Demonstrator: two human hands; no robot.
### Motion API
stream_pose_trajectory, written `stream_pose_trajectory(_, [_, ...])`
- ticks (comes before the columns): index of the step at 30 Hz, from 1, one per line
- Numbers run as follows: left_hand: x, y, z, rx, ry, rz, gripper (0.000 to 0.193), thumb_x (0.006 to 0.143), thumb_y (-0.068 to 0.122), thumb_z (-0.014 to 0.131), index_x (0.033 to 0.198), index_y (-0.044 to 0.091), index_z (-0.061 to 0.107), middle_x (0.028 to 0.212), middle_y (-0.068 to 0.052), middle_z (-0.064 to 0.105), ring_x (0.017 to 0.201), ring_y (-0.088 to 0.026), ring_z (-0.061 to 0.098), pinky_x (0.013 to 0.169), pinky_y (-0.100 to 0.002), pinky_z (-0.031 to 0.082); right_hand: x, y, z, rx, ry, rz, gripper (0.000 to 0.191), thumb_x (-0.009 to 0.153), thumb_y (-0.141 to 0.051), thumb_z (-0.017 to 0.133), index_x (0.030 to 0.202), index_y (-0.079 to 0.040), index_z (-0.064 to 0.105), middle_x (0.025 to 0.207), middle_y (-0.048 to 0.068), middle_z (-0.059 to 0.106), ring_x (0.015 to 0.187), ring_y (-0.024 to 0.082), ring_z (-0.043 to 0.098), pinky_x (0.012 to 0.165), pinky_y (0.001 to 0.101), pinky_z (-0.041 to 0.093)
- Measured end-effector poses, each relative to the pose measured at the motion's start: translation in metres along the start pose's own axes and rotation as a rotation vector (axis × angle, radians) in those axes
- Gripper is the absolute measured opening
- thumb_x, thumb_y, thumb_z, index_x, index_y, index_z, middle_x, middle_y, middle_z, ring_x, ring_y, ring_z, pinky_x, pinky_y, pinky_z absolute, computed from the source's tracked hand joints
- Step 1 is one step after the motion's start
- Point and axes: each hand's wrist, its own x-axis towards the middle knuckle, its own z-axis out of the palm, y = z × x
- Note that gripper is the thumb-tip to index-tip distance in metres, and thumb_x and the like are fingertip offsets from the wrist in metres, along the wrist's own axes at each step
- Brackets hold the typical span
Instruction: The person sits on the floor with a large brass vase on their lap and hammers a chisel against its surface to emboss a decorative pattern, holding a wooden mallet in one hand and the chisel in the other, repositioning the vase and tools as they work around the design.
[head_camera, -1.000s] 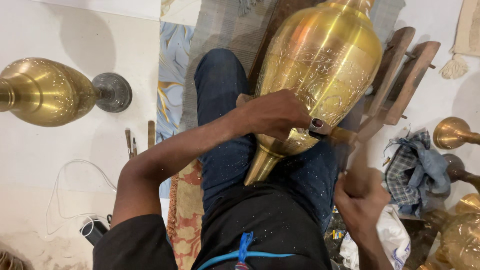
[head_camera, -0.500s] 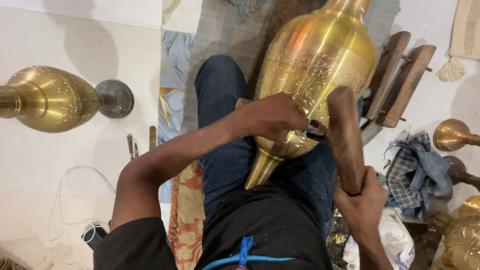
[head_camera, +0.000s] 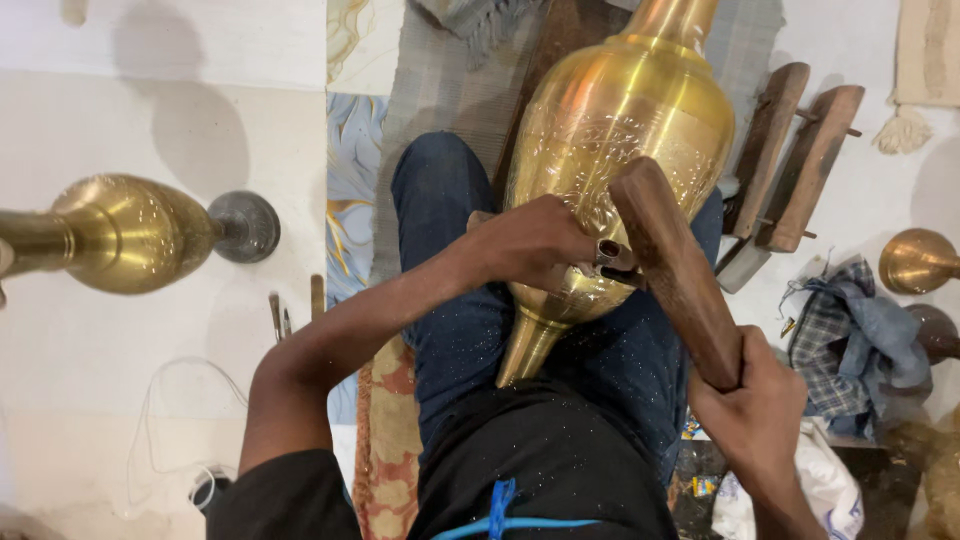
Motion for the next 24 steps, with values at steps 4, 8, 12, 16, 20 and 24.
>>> stream_pose_trajectory(4, [-0.001, -0.002, 0.004, 0.146, -0.091, -0.060, 0.065, 0.068, -0.007, 0.066, 0.126, 0.022, 0.067, 0.066, -0.005, 0.064, 0.058, -0.025, 0.062, 0.052, -0.040, 0.047, 0.003, -0.003, 0.013, 0.521, 0.091, -0.070, 0.029, 0.087, -0.018, 0.082, 0.104, -0.003, 0.064, 0.080, 0.011, 0.065, 0.069, 0.012, 0.061, 0.067, 0.0333, 0.050])
stream_pose_trajectory(8, [-0.005, -0.011, 0.011, 0.116, -0.030, -0.017, 0.062, 0.067, -0.008, 0.065, 0.122, 0.021, 0.068, 0.074, -0.004, 0.067, 0.061, -0.023, 0.063, 0.053, -0.037, 0.049, 0.010, -0.003, 0.015, -0.021, 0.135, -0.214, 0.043, 0.071, -0.012, 0.081, 0.110, -0.001, 0.069, 0.077, 0.016, 0.065, 0.066, 0.019, 0.064, 0.065, 0.0377, 0.049])
stream_pose_trajectory(12, [-0.012, -0.016, 0.014, 0.157, 0.013, -0.028, 0.039, 0.066, -0.001, 0.075, 0.103, 0.011, 0.070, 0.070, -0.007, 0.065, 0.065, -0.028, 0.063, 0.055, -0.042, 0.049, 0.018, -0.016, 0.000, 0.183, 0.075, -0.070, 0.027, 0.084, -0.016, 0.081, 0.100, -0.004, 0.063, 0.069, 0.013, 0.062, 0.060, 0.010, 0.055, 0.059, 0.0325, 0.049])
stream_pose_trajectory(16, [-0.014, -0.011, 0.013, -0.144, 0.223, -0.133, 0.031, 0.071, -0.005, 0.075, 0.101, 0.001, 0.072, 0.088, -0.014, 0.068, 0.077, -0.024, 0.069, 0.068, -0.037, 0.056, 0.024, -0.027, -0.013, 0.135, -0.035, -0.056, 0.032, 0.080, -0.014, 0.081, 0.103, 0.000, 0.064, 0.069, 0.011, 0.064, 0.060, 0.009, 0.058, 0.057, 0.0327, 0.048])
stream_pose_trajectory(20, [-0.020, 0.004, 0.014, -0.435, 0.541, -0.310, 0.024, 0.083, -0.008, 0.075, 0.107, -0.009, 0.074, 0.107, -0.018, 0.077, 0.089, -0.023, 0.078, 0.075, -0.032, 0.064, 0.035, -0.024, 0.013, 0.690, -0.176, 0.101, 0.035, 0.079, -0.014, 0.084, 0.104, 0.001, 0.064, 0.070, 0.003, 0.063, 0.058, 0.007, 0.056, 0.050, 0.0263, 0.044])
stream_pose_trajectory(24, [-0.027, 0.013, 0.018, -0.796, 0.643, -0.414, 0.040, 0.087, -0.008, 0.071, 0.125, -0.003, 0.062, 0.106, -0.016, 0.077, 0.096, -0.019, 0.078, 0.086, -0.029, 0.067, 0.038, -0.017, 0.026, 0.745, -0.285, 0.234, 0.037, 0.078, -0.012, 0.084, 0.106, 0.001, 0.065, 0.068, 0.003, 0.064, 0.052, 0.010, 0.056, 0.044, 0.0267, 0.041])
